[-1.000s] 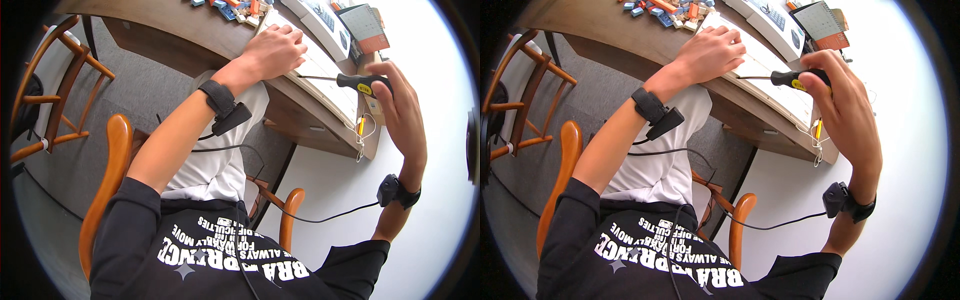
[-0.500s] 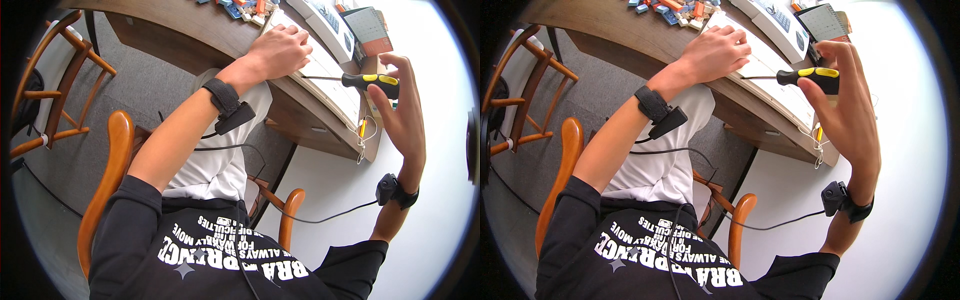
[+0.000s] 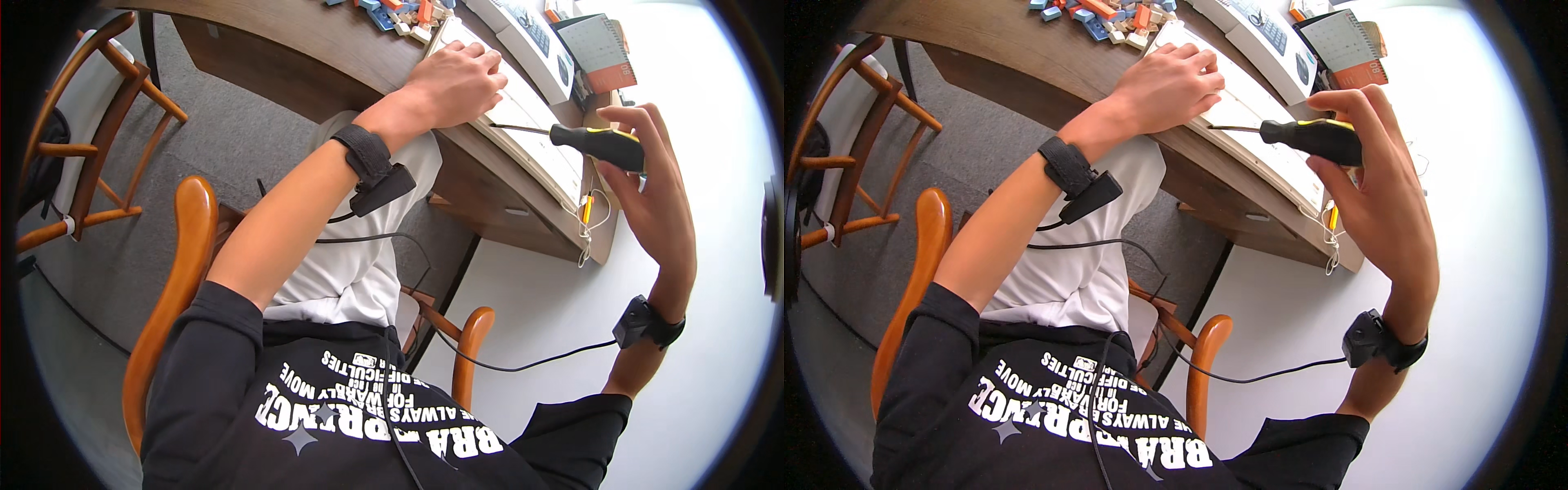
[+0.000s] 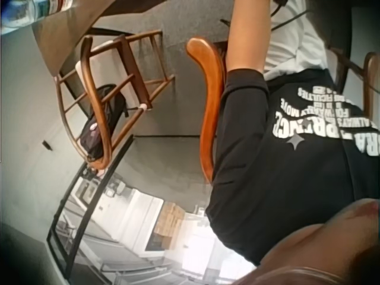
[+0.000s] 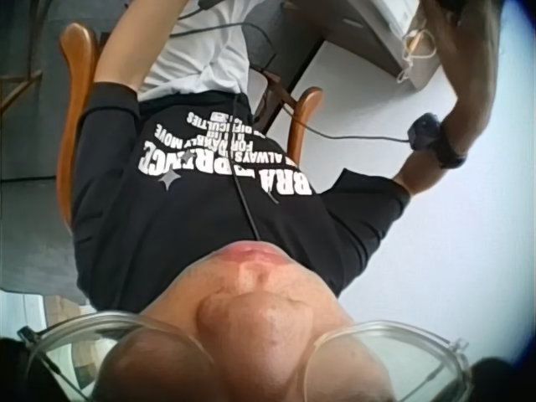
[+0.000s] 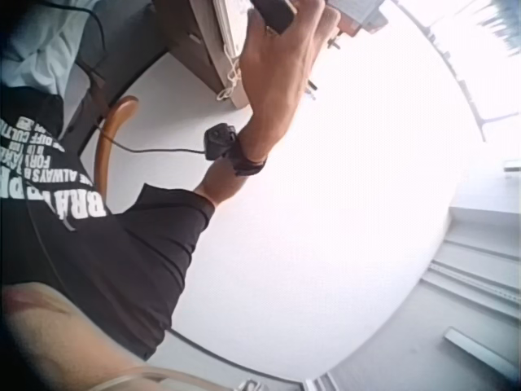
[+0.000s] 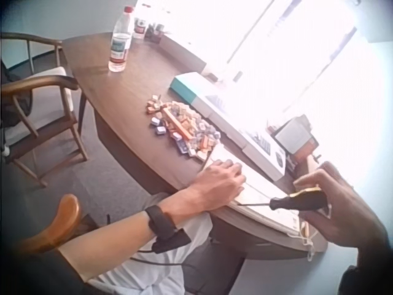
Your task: The person uses a screwdriver to remove screws from the back of a keyboard and then pulls the keyboard housing apart to separate the plastic frame from the internal components.
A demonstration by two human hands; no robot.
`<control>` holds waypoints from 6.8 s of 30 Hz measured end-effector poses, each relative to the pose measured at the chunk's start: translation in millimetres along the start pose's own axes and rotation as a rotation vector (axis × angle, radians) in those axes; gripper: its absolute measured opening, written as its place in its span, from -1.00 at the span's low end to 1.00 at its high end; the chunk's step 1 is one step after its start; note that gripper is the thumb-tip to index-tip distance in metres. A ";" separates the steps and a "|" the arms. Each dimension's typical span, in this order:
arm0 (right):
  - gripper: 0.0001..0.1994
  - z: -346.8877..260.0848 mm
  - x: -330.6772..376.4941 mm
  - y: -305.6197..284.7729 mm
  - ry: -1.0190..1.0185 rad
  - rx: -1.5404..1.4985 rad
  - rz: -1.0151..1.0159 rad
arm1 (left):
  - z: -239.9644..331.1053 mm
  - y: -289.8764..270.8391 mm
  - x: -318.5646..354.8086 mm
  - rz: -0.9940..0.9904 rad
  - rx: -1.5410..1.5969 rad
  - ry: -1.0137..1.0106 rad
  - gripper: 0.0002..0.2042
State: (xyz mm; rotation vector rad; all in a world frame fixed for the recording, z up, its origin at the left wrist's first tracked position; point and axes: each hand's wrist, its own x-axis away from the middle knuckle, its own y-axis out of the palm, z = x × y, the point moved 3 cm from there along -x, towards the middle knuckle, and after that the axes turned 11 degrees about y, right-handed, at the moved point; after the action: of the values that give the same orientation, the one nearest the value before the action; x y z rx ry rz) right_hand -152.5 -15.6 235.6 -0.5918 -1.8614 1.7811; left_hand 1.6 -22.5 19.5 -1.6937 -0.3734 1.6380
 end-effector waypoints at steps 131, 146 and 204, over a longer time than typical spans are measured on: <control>-0.82 175.9 -1.9 157.0 0.431 -1.579 0.494 | -20.3 -28.1 -17.2 0.014 0.834 -0.546 -0.88; -0.81 179.0 -10.8 179.9 0.417 -1.640 0.599 | -149.8 -7.5 -128.2 -0.196 0.215 -0.232 -0.72; -0.76 172.2 -8.0 178.6 0.432 -1.517 0.684 | -177.3 35.6 -143.2 -0.525 0.304 -0.118 -0.80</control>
State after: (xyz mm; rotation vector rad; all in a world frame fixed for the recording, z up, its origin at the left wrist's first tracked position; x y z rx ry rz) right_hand -257.6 -146.1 52.5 -2.0673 -2.4999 0.0104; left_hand 139.6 -195.2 85.4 -1.1530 -0.5428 1.3237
